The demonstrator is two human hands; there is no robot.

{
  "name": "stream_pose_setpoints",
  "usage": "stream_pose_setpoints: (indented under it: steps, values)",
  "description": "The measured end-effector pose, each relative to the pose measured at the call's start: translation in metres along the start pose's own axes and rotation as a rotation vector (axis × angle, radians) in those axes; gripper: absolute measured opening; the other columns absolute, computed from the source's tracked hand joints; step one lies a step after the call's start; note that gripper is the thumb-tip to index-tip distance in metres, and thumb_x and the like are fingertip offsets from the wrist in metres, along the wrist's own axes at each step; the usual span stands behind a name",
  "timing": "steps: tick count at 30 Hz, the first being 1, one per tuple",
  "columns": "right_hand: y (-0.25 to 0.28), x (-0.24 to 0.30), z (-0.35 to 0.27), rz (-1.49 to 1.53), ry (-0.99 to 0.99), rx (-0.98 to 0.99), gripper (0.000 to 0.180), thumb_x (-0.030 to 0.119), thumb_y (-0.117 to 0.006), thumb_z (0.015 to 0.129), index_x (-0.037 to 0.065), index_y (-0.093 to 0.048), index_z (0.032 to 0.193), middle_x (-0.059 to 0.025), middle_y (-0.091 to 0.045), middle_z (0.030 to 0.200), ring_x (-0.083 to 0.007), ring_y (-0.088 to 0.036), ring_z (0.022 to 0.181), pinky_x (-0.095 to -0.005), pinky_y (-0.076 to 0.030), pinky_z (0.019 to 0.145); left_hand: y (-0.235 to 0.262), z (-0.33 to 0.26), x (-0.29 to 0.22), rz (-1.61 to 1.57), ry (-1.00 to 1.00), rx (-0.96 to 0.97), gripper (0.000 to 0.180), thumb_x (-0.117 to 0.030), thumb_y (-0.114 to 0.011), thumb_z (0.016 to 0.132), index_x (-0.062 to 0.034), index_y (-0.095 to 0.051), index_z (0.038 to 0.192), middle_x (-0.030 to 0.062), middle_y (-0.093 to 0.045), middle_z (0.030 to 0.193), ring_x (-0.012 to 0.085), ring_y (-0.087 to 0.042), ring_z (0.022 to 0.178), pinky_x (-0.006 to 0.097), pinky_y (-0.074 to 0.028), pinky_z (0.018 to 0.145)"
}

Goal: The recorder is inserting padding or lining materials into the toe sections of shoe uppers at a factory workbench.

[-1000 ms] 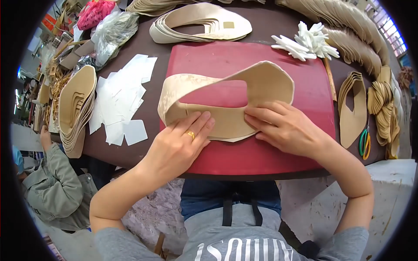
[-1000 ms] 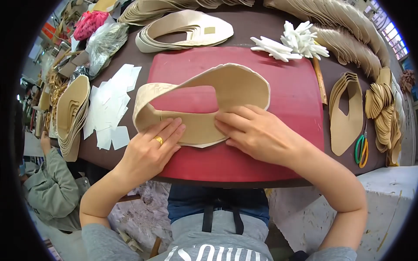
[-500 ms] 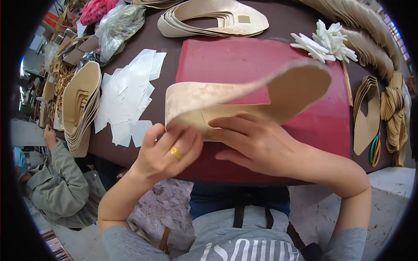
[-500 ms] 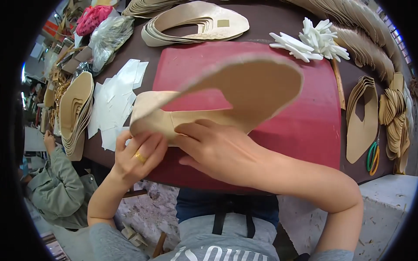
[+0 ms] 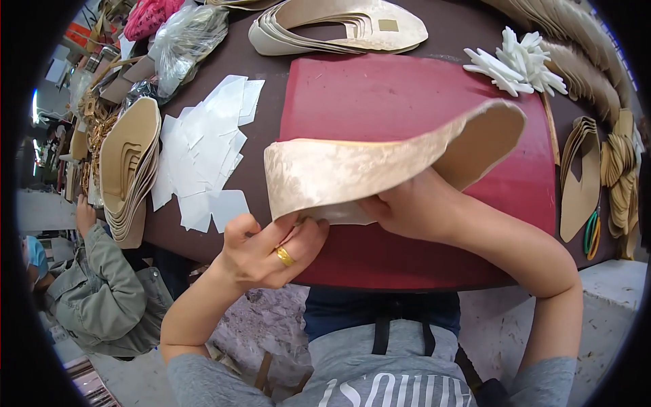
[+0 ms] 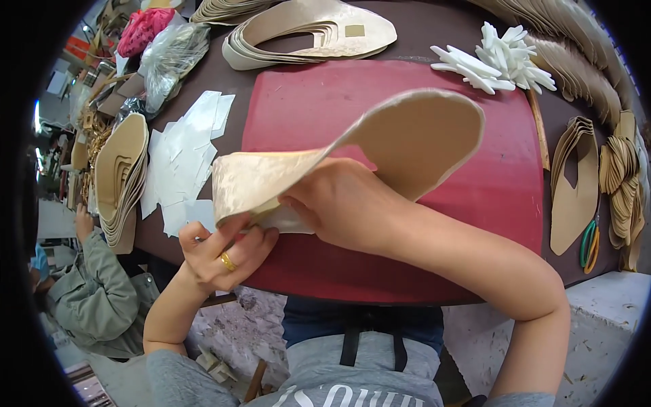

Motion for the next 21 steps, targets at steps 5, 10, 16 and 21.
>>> stream_pose_setpoints:
  steps: [5, 10, 16, 21]
  values:
    - [-0.007, 0.001, -0.005, 0.023, 0.007, -0.093, 0.031, 0.017, -0.070, 0.077, 0.004, -0.062, 0.103, -0.0109, -0.058, 0.097, -0.0265, -0.058, 0.076, -0.0378, -0.048, 0.068, 0.007, -0.014, -0.004, 0.076, 0.034, 0.051, 0.028, -0.005, -0.072, 0.072, -0.0151, -0.072, 0.097, -0.0028, -0.063, 0.102, 0.0099, -0.061, 0.081, 0.033, -0.035, 0.081]
    - [-0.004, 0.005, -0.009, 0.037, 0.022, 0.058, 0.042, 0.022, -0.073, 0.074, 0.005, -0.061, 0.110, -0.0144, -0.059, 0.111, -0.0305, -0.056, 0.090, -0.0409, -0.046, 0.078, 0.015, -0.025, -0.006, 0.147, 0.089, 0.197, 0.025, -0.004, -0.069, 0.074, -0.0105, -0.072, 0.098, 0.0000, -0.064, 0.105, 0.0101, -0.061, 0.079, 0.034, -0.035, 0.081]
    - [-0.006, 0.008, -0.007, -0.033, 0.150, 0.042, 0.046, 0.028, -0.073, 0.074, 0.007, -0.061, 0.113, -0.0129, -0.058, 0.113, -0.0293, -0.055, 0.091, -0.0389, -0.044, 0.080, 0.017, -0.016, -0.013, 0.136, 0.064, 0.228, 0.022, -0.002, -0.066, 0.076, -0.0085, -0.071, 0.096, 0.0037, -0.064, 0.110, 0.0109, -0.061, 0.077, 0.035, -0.036, 0.081]
    - [0.000, 0.019, -0.013, -0.132, 0.176, 0.138, 0.048, 0.028, -0.073, 0.074, 0.007, -0.062, 0.115, -0.0108, -0.059, 0.113, -0.0273, -0.057, 0.094, -0.0380, -0.044, 0.085, 0.024, -0.001, -0.015, 0.165, 0.077, 0.252, 0.027, -0.003, -0.066, 0.075, -0.0078, -0.071, 0.101, 0.0041, -0.066, 0.110, 0.0122, -0.059, 0.077, 0.034, -0.035, 0.080]
Point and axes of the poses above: each hand's wrist, its own z-axis towards the middle knuckle, its own y-axis out of the back of the hand, x = y × z, the point moved 1 cm from there along z, towards the middle knuckle
